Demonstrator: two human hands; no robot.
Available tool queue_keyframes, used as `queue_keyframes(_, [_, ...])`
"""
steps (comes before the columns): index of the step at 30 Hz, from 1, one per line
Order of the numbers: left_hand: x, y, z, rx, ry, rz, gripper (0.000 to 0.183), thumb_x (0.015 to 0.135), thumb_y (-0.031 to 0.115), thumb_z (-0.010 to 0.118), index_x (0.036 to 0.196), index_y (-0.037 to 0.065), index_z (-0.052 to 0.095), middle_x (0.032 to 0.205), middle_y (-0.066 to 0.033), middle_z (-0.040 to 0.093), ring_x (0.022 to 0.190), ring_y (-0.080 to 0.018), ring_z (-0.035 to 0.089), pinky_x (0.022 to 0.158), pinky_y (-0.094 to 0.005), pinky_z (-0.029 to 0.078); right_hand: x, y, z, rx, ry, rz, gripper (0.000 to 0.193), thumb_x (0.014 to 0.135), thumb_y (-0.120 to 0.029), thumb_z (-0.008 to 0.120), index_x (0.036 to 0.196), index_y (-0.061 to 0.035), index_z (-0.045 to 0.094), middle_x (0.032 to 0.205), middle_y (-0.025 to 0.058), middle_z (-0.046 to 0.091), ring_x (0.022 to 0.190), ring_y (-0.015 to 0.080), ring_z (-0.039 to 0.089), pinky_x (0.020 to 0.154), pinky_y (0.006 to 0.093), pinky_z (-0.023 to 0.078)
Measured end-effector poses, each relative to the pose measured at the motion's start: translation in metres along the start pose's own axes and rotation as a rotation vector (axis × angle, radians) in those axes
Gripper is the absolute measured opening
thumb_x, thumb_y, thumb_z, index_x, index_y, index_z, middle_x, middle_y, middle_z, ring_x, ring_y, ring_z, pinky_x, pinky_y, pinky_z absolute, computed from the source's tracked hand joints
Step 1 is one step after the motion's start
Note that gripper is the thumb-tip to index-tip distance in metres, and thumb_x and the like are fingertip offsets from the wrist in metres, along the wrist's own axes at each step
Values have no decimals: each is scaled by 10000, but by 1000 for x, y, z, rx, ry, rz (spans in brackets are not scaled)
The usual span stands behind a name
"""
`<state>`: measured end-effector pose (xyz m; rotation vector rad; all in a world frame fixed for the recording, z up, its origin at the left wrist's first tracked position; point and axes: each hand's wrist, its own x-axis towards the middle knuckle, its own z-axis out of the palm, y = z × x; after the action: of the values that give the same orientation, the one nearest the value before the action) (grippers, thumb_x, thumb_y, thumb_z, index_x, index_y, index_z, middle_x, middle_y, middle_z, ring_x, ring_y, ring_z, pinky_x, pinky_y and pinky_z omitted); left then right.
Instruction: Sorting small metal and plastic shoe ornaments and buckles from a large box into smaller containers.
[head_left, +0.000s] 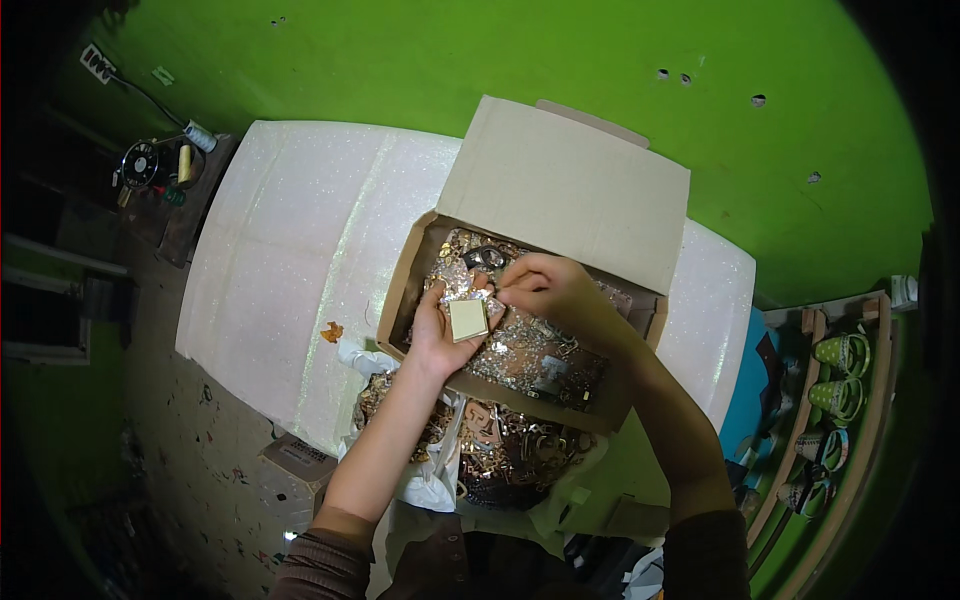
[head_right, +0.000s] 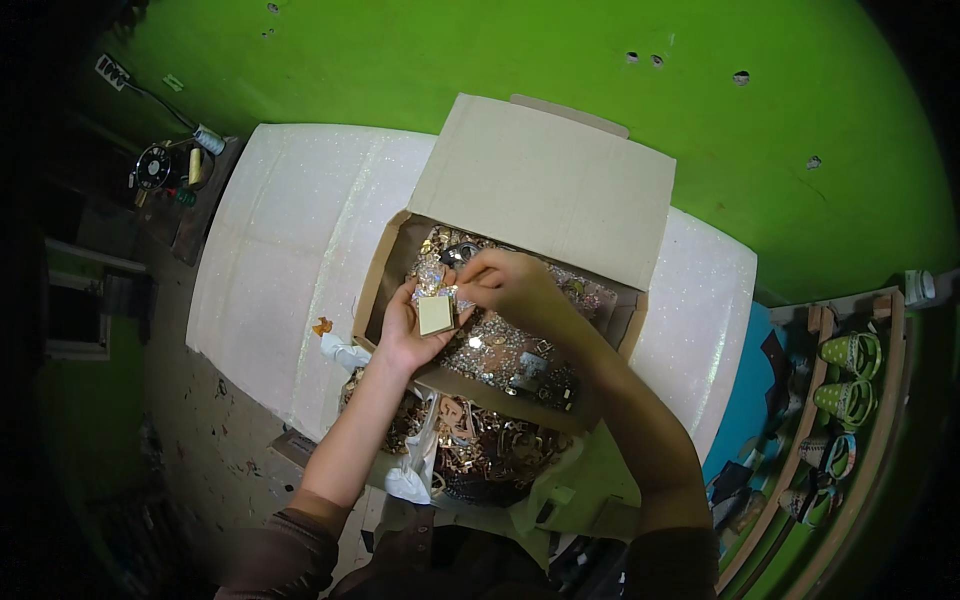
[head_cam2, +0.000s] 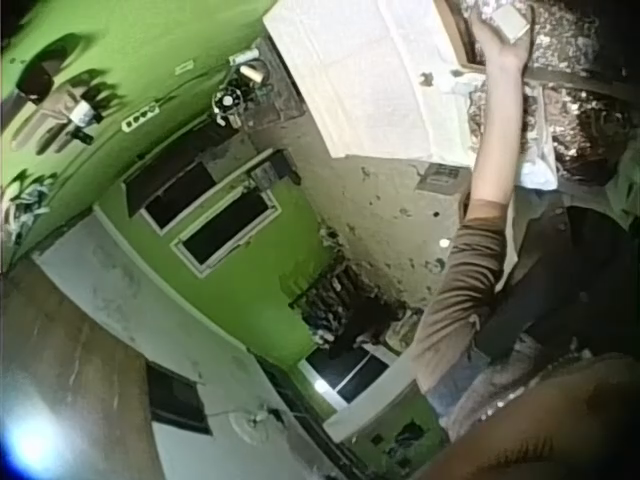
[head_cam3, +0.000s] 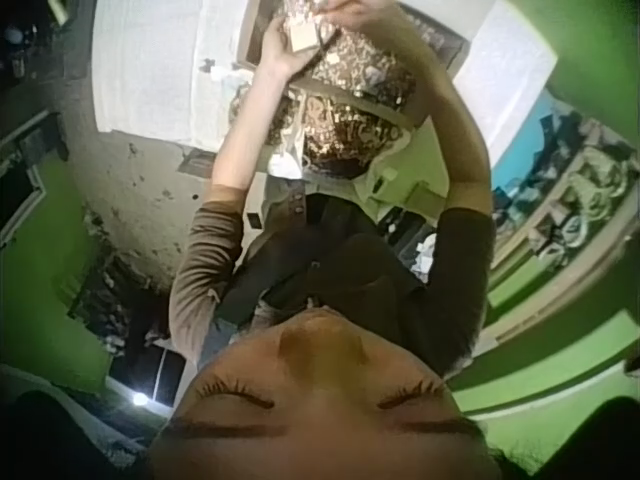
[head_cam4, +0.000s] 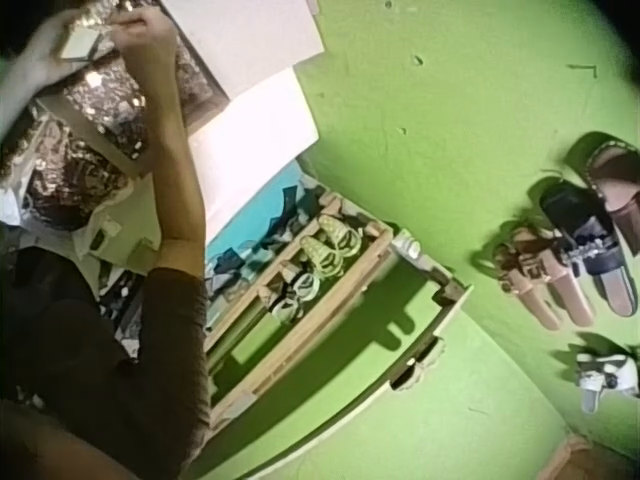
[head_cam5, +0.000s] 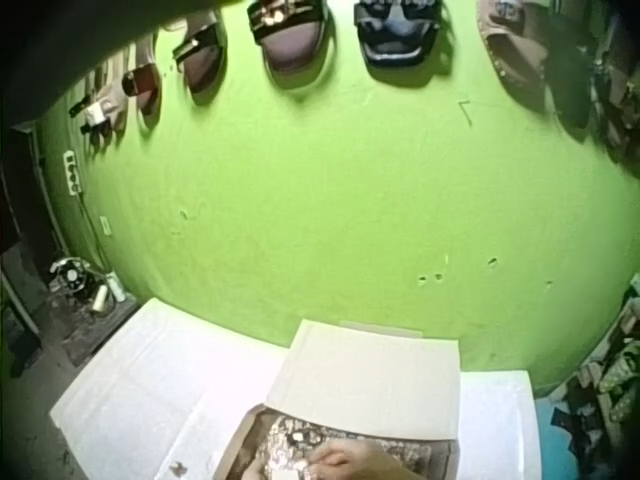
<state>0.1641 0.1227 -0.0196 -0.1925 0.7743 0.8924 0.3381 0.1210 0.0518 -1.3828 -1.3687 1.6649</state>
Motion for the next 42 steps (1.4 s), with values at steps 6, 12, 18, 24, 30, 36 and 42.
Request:
queue_keyframes(6, [-1, 1, 10, -33, -20, 26, 383, 897, 308, 306, 1116, 51, 486, 1061, -76, 559, 1010, -213, 519, 902, -470, 400, 15, 15, 4, -42, 137, -224, 197, 770, -106, 573, 926, 14, 570, 788, 126, 619, 656, 163, 582, 585, 296, 445])
queue_keyframes(12, [3, 14, 2, -3, 18, 53, 351, 894, 254, 312, 1111, 49, 496, 1063, -66, 564, 1022, -197, 508, 916, -480, 389, 2, 109, -3, -1074, -63, -460, 367, 736, -22, 511, 1103, -26, 496, 1102, 153, 488, 995, 286, 517, 797, 308, 469])
queue_keyframes(18, [5, 14, -5, 42, 6, 41, 339, 885, 252, 349, 1109, 46, 498, 1063, -63, 572, 1006, -196, 516, 916, -469, 392, -10, 125, 9, -1243, -122, -515, 274, 725, -91, 502, 993, -37, 524, 1021, 122, 485, 984, 262, 489, 730, 311, 492])
queue_keyframes(24, [5, 13, -4, 19, -5, 23, 343, 883, 256, 356, 1112, 43, 496, 1047, -70, 580, 986, -200, 527, 912, -464, 395, -13, 124, 6, -1309, -194, -567, 146, 705, -89, 513, 842, -50, 548, 861, 84, 517, 855, 232, 525, 644, 304, 500])
queue_keyframes(30, [3, 9, 0, 49, 1, 15, 351, 882, 271, 358, 1119, 52, 496, 1066, -69, 572, 984, -203, 529, 906, -464, 399, -1, 87, -18, -562, -103, -271, 157, 717, -52, 571, 873, -43, 570, 776, 54, 573, 711, 157, 553, 618, 263, 459])
queue_keyframes(36, [6, -2, -2, 74, -73, -141, 391, 880, 363, 360, 1098, 67, 495, 1024, -82, 573, 964, -210, 543, 851, -417, 448, 5, 10, -8, 21, -122, -17, 192, 737, -65, 596, 926, -34, 590, 727, 29, 602, 671, 83, 547, 641, 235, 449])
queue_keyframes(42, [14, -6, -7, 40, -264, -165, 352, 885, 319, 295, 1010, 57, 495, 978, -104, 558, 880, -212, 561, 778, -367, 483, 18, -6, 13, -335, -180, -324, 193, 782, -73, 567, 967, -29, 597, 787, 76, 625, 696, 115, 591, 602, 225, 464])
